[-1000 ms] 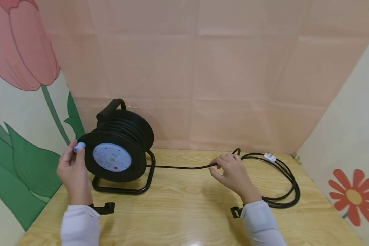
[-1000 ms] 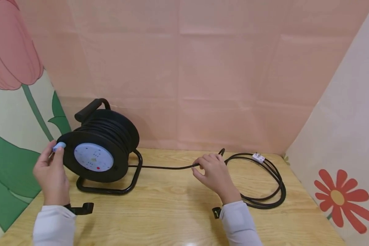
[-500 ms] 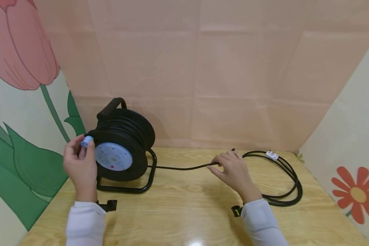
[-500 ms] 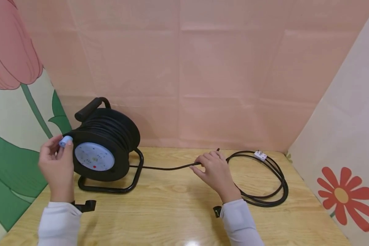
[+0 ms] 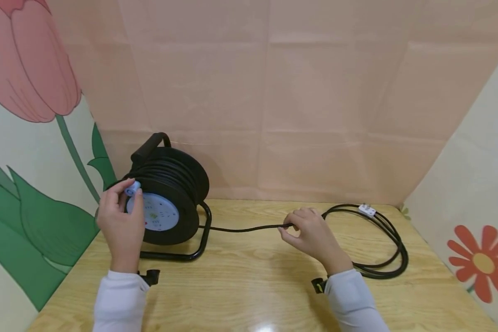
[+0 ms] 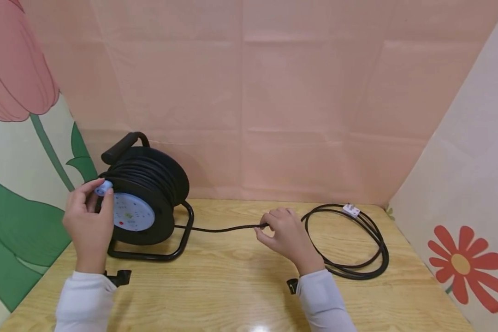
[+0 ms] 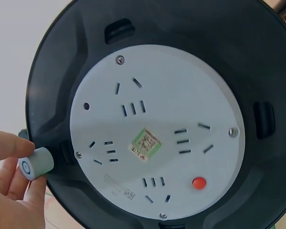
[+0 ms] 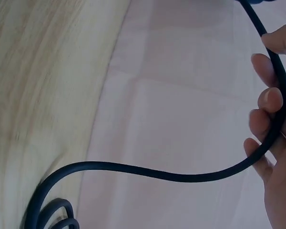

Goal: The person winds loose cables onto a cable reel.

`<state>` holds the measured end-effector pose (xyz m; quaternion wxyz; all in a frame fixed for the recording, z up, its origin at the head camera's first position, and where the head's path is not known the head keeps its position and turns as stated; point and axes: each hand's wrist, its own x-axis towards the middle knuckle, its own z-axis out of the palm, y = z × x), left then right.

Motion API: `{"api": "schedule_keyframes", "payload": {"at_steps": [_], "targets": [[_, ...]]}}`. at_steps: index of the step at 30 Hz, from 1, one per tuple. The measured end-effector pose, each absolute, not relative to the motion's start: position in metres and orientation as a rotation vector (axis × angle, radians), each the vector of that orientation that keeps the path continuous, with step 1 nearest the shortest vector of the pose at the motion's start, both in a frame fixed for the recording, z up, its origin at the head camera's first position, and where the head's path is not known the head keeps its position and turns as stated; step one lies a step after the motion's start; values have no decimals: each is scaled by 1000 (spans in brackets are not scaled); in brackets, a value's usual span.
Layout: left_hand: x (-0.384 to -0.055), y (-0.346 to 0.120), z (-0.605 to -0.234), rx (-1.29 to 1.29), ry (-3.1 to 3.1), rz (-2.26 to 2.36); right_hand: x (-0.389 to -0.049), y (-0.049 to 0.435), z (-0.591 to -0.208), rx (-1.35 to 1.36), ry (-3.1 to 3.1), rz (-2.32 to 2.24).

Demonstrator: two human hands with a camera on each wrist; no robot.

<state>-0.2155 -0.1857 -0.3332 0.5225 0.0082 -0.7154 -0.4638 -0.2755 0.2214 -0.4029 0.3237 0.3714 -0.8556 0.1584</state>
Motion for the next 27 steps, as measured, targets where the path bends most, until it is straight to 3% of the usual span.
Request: {"api": "schedule_keyframes", "payload": {"at_steps": [27], "targets": [[-210,-164,-330,-204,-1962,-821,-284,179,-425,934,-2434,436]]}}
